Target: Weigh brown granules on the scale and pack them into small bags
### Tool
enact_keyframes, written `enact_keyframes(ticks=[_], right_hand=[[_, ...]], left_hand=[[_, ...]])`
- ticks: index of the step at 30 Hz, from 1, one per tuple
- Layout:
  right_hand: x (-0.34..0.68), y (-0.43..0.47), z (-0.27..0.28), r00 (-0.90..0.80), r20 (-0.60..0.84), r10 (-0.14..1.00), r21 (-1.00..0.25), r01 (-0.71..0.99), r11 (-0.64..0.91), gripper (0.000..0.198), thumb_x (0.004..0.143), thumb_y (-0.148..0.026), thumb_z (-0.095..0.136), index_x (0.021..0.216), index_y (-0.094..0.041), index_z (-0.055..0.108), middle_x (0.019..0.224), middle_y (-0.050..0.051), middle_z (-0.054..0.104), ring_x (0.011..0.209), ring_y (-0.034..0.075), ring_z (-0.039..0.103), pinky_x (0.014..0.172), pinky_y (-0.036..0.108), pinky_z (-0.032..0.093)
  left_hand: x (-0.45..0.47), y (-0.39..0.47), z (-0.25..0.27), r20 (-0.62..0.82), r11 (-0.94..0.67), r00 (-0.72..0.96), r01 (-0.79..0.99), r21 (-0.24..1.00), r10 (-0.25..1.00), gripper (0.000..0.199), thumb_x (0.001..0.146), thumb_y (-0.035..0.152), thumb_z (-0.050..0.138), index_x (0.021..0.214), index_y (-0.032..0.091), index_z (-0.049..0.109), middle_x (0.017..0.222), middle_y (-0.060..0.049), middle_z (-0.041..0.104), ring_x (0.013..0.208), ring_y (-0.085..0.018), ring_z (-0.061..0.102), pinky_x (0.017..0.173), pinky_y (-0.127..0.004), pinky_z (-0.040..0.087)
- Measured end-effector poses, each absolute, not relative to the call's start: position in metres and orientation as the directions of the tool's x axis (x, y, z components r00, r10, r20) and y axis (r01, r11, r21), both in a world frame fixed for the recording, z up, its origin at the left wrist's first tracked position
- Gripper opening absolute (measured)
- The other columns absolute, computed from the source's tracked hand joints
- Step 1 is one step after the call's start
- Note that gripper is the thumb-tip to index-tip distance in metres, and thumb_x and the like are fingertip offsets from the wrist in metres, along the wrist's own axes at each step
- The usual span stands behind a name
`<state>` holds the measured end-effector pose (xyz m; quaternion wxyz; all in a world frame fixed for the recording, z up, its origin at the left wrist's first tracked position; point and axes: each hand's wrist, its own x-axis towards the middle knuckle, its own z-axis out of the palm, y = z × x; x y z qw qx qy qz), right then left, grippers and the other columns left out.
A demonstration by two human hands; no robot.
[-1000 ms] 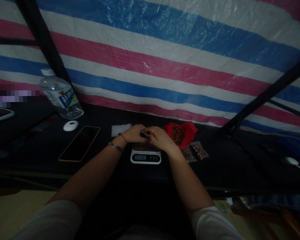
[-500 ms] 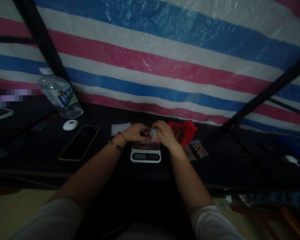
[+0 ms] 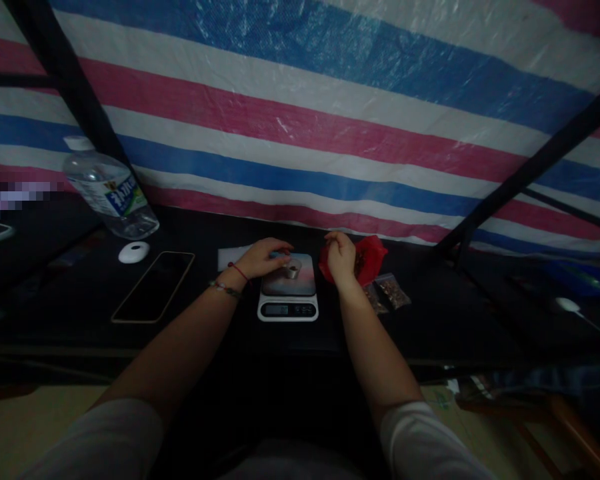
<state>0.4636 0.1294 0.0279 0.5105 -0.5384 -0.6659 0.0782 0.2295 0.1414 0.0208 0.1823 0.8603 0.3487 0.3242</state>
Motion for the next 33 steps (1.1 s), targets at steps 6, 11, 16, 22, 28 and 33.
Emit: enact_keyframes(ticks=[6,11,16,22,28,33], right_hand=[[0.458,0.128,0.026,-0.023,0.618,0.786,-0.606,0.622,0.495,0.034,0.073,-0.01,0.034,0.084,-0.017,0.065,0.081,0.004,0.064,0.08,0.018,0.058,0.08,0.028,0.045],[0.451,0.125,0.026,-0.225,0.579,0.783,-0.578,0.564,0.59,0.037,0.073,-0.009,0.035,0.091,-0.014,0.066,0.083,0.006,0.065,0.079,0.017,0.059,0.078,0.028,0.047],[0.473,0.123,0.042,0.0,0.562,0.827,-0.518,0.78,0.352,0.035,0.077,-0.009,0.033,0.085,-0.015,0.068,0.089,0.01,0.067,0.09,0.02,0.06,0.086,0.029,0.044],[0.52,0.133,0.042,0.162,-0.016,0.987,-0.337,0.928,-0.158,0.025,0.079,-0.018,0.05,0.089,-0.011,0.072,0.091,0.016,0.071,0.086,0.024,0.066,0.076,0.028,0.046],[0.519,0.135,0.028,0.006,-0.111,0.994,-0.317,0.947,-0.041,0.044,0.066,-0.016,0.067,0.109,-0.014,0.067,0.106,0.013,0.069,0.094,0.024,0.066,0.076,0.027,0.048],[0.516,0.138,0.025,0.037,-0.077,0.996,-0.277,0.959,-0.057,0.036,0.069,-0.016,0.064,0.105,-0.013,0.069,0.101,0.014,0.07,0.092,0.024,0.067,0.078,0.028,0.049]], left_hand=[[0.229,0.148,0.015,0.517,-0.655,0.406,0.526,0.543,0.754,0.041,0.092,0.041,0.039,0.104,0.015,0.068,0.1,-0.008,0.071,0.098,-0.022,0.064,0.09,-0.037,0.047],[0.226,0.153,0.011,0.551,-0.624,0.314,0.532,0.573,0.773,0.048,0.095,0.042,0.031,0.099,0.015,0.069,0.088,-0.007,0.072,0.091,-0.021,0.065,0.086,-0.036,0.048],[0.225,0.151,0.011,0.548,-0.643,0.344,0.495,0.584,0.762,0.046,0.094,0.042,0.031,0.101,0.017,0.068,0.089,-0.006,0.072,0.091,-0.019,0.065,0.087,-0.035,0.048],[0.227,0.151,0.009,0.544,-0.655,0.368,0.48,0.584,0.754,0.044,0.094,0.039,0.033,0.1,0.016,0.069,0.089,-0.006,0.072,0.09,-0.021,0.065,0.086,-0.037,0.049],[0.227,0.152,0.011,0.51,-0.632,0.375,0.516,0.578,0.774,0.044,0.093,0.041,0.033,0.097,0.017,0.069,0.09,-0.005,0.072,0.091,-0.021,0.065,0.087,-0.037,0.048],[0.229,0.149,0.013,0.499,-0.631,0.387,0.508,0.586,0.775,0.042,0.092,0.041,0.035,0.096,0.016,0.069,0.091,-0.006,0.072,0.093,-0.021,0.064,0.087,-0.037,0.048]])
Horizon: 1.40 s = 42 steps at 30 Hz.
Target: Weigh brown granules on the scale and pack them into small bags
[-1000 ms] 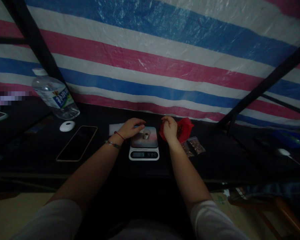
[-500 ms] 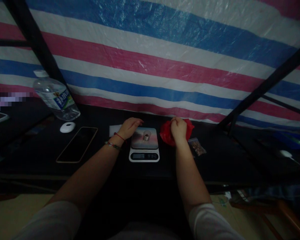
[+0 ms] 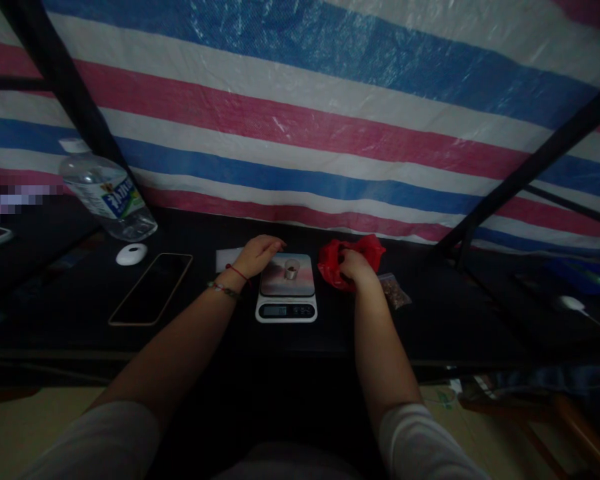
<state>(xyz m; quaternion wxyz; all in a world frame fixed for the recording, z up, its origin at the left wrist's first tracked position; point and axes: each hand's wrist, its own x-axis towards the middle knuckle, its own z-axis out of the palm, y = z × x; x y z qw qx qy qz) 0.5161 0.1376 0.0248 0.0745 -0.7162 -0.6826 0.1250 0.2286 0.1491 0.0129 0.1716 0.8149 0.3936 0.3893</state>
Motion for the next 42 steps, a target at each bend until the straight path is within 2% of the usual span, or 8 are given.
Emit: enact_keyframes(ticks=[7,11,16,21,26,31,36,42], right_hand=[[0.52,0.143,0.026,0.035,-0.061,0.997,-0.264,0.963,-0.05,0.029,0.069,-0.01,0.06,0.093,-0.017,0.074,0.092,0.011,0.073,0.084,0.02,0.068,0.071,0.023,0.048],[0.521,0.143,0.03,0.079,-0.042,0.996,-0.28,0.956,-0.087,0.031,0.07,-0.009,0.057,0.093,-0.019,0.075,0.088,0.009,0.074,0.078,0.019,0.068,0.068,0.022,0.047],[0.523,0.14,0.035,0.12,0.047,0.992,-0.304,0.947,-0.101,0.032,0.071,-0.009,0.057,0.096,-0.017,0.074,0.093,0.01,0.073,0.084,0.019,0.068,0.072,0.023,0.047],[0.522,0.133,0.044,0.121,0.212,0.97,-0.437,0.899,-0.017,0.029,0.074,-0.013,0.058,0.099,-0.015,0.072,0.096,0.009,0.073,0.088,0.019,0.067,0.078,0.025,0.048],[0.503,0.121,0.053,-0.023,0.269,0.963,-0.607,0.772,0.188,0.025,0.074,-0.016,0.061,0.097,-0.015,0.071,0.095,0.006,0.073,0.085,0.017,0.067,0.081,0.026,0.049],[0.467,0.108,0.055,-0.25,0.291,0.924,-0.656,0.65,0.383,0.021,0.075,-0.015,0.063,0.094,-0.016,0.071,0.092,0.006,0.073,0.083,0.016,0.067,0.078,0.027,0.05],[0.438,0.1,0.052,-0.392,0.322,0.862,-0.603,0.617,0.506,0.02,0.074,-0.012,0.064,0.091,-0.018,0.072,0.088,0.004,0.071,0.077,0.015,0.064,0.071,0.026,0.049],[0.432,0.1,0.046,-0.455,0.331,0.826,-0.516,0.646,0.563,0.021,0.076,-0.015,0.067,0.096,-0.02,0.073,0.089,0.005,0.07,0.081,0.017,0.062,0.072,0.028,0.047]], left_hand=[[0.229,0.149,0.013,0.499,-0.639,0.4,0.506,0.579,0.769,0.041,0.092,0.041,0.036,0.095,0.017,0.069,0.096,-0.006,0.071,0.095,-0.021,0.064,0.087,-0.036,0.049],[0.229,0.15,0.012,0.499,-0.641,0.403,0.515,0.569,0.767,0.041,0.092,0.041,0.036,0.094,0.018,0.07,0.096,-0.006,0.071,0.094,-0.021,0.064,0.087,-0.036,0.049],[0.229,0.15,0.012,0.497,-0.639,0.403,0.511,0.575,0.769,0.04,0.091,0.041,0.038,0.093,0.017,0.07,0.095,-0.006,0.071,0.094,-0.021,0.064,0.088,-0.037,0.048],[0.229,0.148,0.014,0.497,-0.646,0.414,0.513,0.565,0.763,0.04,0.092,0.041,0.037,0.092,0.017,0.07,0.096,-0.007,0.071,0.094,-0.021,0.064,0.087,-0.037,0.049],[0.232,0.146,0.018,0.464,-0.634,0.434,0.557,0.536,0.773,0.037,0.09,0.041,0.042,0.091,0.017,0.07,0.095,-0.007,0.071,0.093,-0.021,0.064,0.086,-0.037,0.048],[0.231,0.146,0.016,0.419,-0.677,0.534,0.54,0.5,0.735,0.032,0.083,0.042,0.055,0.099,0.018,0.069,0.097,-0.007,0.071,0.092,-0.022,0.064,0.084,-0.036,0.048],[0.231,0.146,0.014,0.405,-0.757,0.645,0.485,0.439,0.648,0.051,0.07,0.054,0.069,0.107,0.019,0.067,0.101,-0.008,0.069,0.095,-0.023,0.062,0.084,-0.036,0.047],[0.234,0.143,0.02,0.381,-0.772,0.678,0.485,0.41,0.628,0.047,0.069,0.056,0.07,0.099,0.019,0.069,0.092,-0.006,0.069,0.089,-0.022,0.062,0.08,-0.033,0.045]])
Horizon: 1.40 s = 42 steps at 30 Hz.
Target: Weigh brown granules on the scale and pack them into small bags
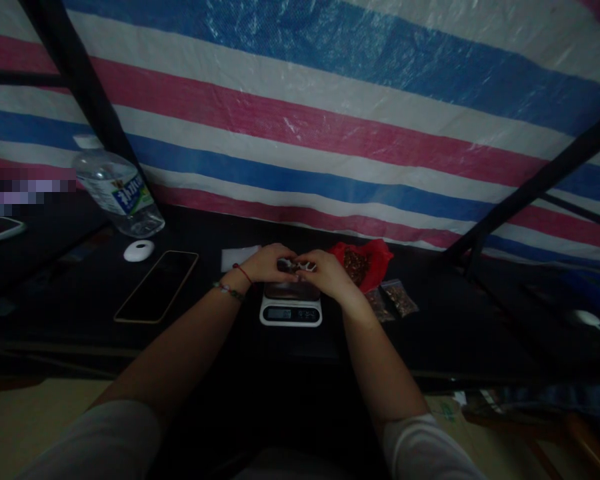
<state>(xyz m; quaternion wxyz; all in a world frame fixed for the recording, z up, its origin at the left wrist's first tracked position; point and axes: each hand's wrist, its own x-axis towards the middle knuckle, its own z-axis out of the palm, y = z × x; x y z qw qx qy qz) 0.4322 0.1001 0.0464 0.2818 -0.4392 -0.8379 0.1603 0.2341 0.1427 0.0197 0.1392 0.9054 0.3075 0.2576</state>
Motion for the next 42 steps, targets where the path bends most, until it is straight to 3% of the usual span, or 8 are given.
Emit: enact_keyframes(ticks=[9,14,22,29,35,42], right_hand=[[0.448,0.114,0.039,-0.368,0.327,0.87,-0.451,0.749,0.486,0.021,0.083,-0.01,0.057,0.096,-0.015,0.073,0.097,0.01,0.071,0.092,0.019,0.064,0.085,0.029,0.046],[0.449,0.12,0.028,-0.37,0.218,0.903,-0.406,0.807,0.429,0.02,0.079,-0.015,0.061,0.093,-0.017,0.075,0.09,0.008,0.072,0.083,0.02,0.065,0.075,0.028,0.047],[0.445,0.124,0.018,-0.421,0.246,0.873,-0.36,0.797,0.485,0.017,0.076,-0.013,0.061,0.082,-0.019,0.076,0.084,0.007,0.07,0.081,0.019,0.063,0.075,0.028,0.046],[0.455,0.13,0.025,-0.223,0.428,0.876,-0.504,0.745,0.436,0.012,0.075,-0.014,0.059,0.08,-0.017,0.07,0.082,0.005,0.068,0.08,0.017,0.061,0.077,0.028,0.046],[0.451,0.13,0.023,-0.083,0.463,0.882,-0.634,0.664,0.396,0.011,0.076,-0.019,0.058,0.082,-0.019,0.067,0.082,0.002,0.069,0.075,0.016,0.062,0.074,0.027,0.048],[0.449,0.131,0.022,-0.018,0.488,0.873,-0.678,0.623,0.392,0.013,0.078,-0.023,0.06,0.085,-0.018,0.07,0.084,0.003,0.071,0.076,0.016,0.065,0.074,0.027,0.05]], left_hand=[[0.231,0.145,0.017,0.383,-0.766,0.672,0.474,0.434,0.633,0.048,0.07,0.052,0.071,0.105,0.019,0.069,0.099,-0.007,0.07,0.092,-0.021,0.062,0.081,-0.032,0.046],[0.214,0.148,0.029,0.393,-0.733,0.622,0.531,0.425,0.678,0.028,0.083,0.04,0.057,0.088,0.017,0.071,0.087,-0.005,0.069,0.084,-0.018,0.062,0.078,-0.03,0.046],[0.2,0.155,0.03,0.228,-0.661,0.64,0.594,0.459,0.734,0.023,0.074,0.033,0.06,0.085,0.018,0.074,0.084,-0.004,0.069,0.08,-0.017,0.062,0.073,-0.026,0.046],[0.182,0.153,0.039,-0.043,-0.41,0.514,0.729,0.548,0.857,0.03,0.074,0.036,0.053,0.086,0.019,0.074,0.081,-0.001,0.071,0.077,-0.018,0.064,0.07,-0.024,0.046],[0.172,0.152,0.04,-0.32,-0.347,0.512,0.823,0.45,0.797,0.028,0.061,0.037,0.065,0.084,0.024,0.075,0.079,0.002,0.071,0.074,-0.016,0.064,0.067,-0.022,0.045],[0.178,0.152,0.031,-0.291,-0.399,0.539,0.813,0.424,0.79,0.016,0.058,0.027,0.061,0.067,0.023,0.073,0.061,0.002,0.067,0.054,-0.014,0.058,0.052,-0.022,0.039]])
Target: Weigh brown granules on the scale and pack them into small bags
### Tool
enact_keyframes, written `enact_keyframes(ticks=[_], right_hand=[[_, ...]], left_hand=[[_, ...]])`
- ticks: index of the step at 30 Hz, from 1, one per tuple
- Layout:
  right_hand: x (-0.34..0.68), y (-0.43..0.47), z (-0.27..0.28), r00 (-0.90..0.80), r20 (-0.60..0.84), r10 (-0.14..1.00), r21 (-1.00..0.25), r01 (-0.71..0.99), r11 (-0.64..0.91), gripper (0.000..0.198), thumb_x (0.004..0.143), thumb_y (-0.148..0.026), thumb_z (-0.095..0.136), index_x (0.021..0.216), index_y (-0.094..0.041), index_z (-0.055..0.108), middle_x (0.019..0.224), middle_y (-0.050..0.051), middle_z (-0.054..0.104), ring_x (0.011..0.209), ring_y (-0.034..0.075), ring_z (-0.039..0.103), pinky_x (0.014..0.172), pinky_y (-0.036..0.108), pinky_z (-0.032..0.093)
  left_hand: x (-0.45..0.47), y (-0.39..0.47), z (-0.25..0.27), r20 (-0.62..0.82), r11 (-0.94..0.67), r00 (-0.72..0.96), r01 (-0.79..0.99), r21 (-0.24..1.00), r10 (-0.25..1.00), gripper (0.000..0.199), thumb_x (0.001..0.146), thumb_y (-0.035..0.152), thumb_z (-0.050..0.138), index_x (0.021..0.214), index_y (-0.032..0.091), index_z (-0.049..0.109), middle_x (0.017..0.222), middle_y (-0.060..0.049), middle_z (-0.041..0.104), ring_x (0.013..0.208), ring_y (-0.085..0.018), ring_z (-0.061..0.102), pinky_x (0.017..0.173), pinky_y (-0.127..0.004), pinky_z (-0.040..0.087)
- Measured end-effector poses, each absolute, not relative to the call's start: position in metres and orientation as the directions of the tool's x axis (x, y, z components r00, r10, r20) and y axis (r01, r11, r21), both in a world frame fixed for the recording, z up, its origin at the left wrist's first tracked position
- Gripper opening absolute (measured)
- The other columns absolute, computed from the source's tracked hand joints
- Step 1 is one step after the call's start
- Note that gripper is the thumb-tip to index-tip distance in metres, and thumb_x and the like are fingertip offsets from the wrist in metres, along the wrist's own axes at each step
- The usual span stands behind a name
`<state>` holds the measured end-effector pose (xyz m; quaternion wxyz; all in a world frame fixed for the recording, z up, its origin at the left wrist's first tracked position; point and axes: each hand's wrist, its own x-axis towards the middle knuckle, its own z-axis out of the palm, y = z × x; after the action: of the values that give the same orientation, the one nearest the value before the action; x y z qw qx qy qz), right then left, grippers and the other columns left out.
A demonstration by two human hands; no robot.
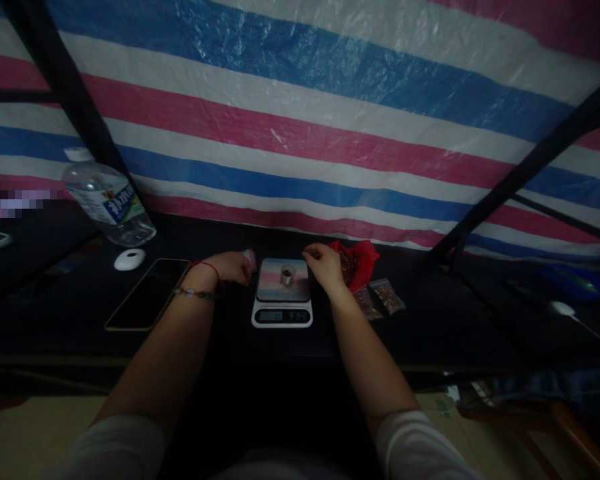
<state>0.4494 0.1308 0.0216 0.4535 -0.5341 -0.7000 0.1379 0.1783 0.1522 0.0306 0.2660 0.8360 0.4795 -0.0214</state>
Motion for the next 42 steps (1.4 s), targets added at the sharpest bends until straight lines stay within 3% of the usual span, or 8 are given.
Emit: enact_keyframes(ticks=[4,8,12,19,23,33,42], right_hand=[[0.448,0.128,0.023,-0.039,0.549,0.835,-0.651,0.606,0.456,0.015,0.08,-0.026,0.06,0.088,-0.019,0.07,0.087,0.004,0.071,0.079,0.017,0.065,0.076,0.028,0.05],[0.446,0.124,0.025,-0.074,0.6,0.797,-0.617,0.59,0.52,0.015,0.082,-0.027,0.058,0.088,-0.019,0.07,0.087,0.005,0.07,0.08,0.017,0.063,0.076,0.028,0.049],[0.446,0.121,0.028,-0.088,0.604,0.792,-0.609,0.59,0.53,0.016,0.084,-0.029,0.057,0.086,-0.019,0.07,0.085,0.005,0.069,0.08,0.017,0.062,0.074,0.027,0.048],[0.443,0.117,0.031,-0.184,0.614,0.767,-0.569,0.571,0.592,0.016,0.085,-0.028,0.057,0.082,-0.02,0.07,0.081,0.004,0.067,0.08,0.017,0.062,0.076,0.028,0.047],[0.442,0.116,0.03,-0.216,0.62,0.754,-0.552,0.563,0.615,0.016,0.085,-0.027,0.058,0.08,-0.019,0.07,0.08,0.004,0.067,0.079,0.017,0.061,0.076,0.028,0.047],[0.441,0.115,0.028,-0.314,0.593,0.741,-0.473,0.61,0.636,0.016,0.084,-0.027,0.059,0.079,-0.019,0.072,0.079,0.005,0.066,0.081,0.017,0.06,0.079,0.03,0.046],[0.452,0.137,0.029,-0.059,0.572,0.818,-0.664,0.552,0.504,0.024,0.088,-0.03,0.05,0.083,-0.019,0.07,0.086,0.005,0.07,0.086,0.017,0.063,0.08,0.028,0.048]], left_hand=[[0.176,0.151,0.034,-0.23,-0.409,0.544,0.795,0.448,0.807,0.016,0.062,0.031,0.058,0.063,0.022,0.072,0.055,0.002,0.064,0.05,-0.013,0.057,0.049,-0.022,0.038],[0.178,0.152,0.04,-0.041,-0.434,0.498,0.79,0.433,0.866,0.022,0.069,0.033,0.056,0.078,0.023,0.074,0.073,0.0,0.071,0.067,-0.016,0.064,0.059,-0.022,0.043],[0.189,0.151,0.044,0.122,-0.44,0.432,0.788,0.431,0.894,0.025,0.074,0.036,0.056,0.085,0.021,0.072,0.079,-0.002,0.072,0.07,-0.017,0.065,0.061,-0.024,0.045],[0.22,0.134,0.049,0.349,-0.64,0.537,0.635,0.432,0.768,0.028,0.082,0.037,0.052,0.092,0.018,0.07,0.086,-0.003,0.072,0.077,-0.017,0.065,0.069,-0.025,0.047],[0.229,0.126,0.05,0.471,-0.696,0.517,0.595,0.401,0.714,0.025,0.082,0.032,0.053,0.094,0.018,0.07,0.088,-0.004,0.072,0.078,-0.017,0.064,0.071,-0.027,0.048],[0.232,0.128,0.039,0.52,-0.757,0.553,0.529,0.384,0.651,0.022,0.083,0.033,0.055,0.089,0.018,0.07,0.084,-0.004,0.071,0.078,-0.016,0.064,0.072,-0.027,0.048],[0.234,0.128,0.034,0.483,-0.747,0.57,0.532,0.4,0.665,0.023,0.081,0.03,0.057,0.097,0.019,0.07,0.076,-0.003,0.069,0.068,-0.015,0.061,0.064,-0.026,0.045]])
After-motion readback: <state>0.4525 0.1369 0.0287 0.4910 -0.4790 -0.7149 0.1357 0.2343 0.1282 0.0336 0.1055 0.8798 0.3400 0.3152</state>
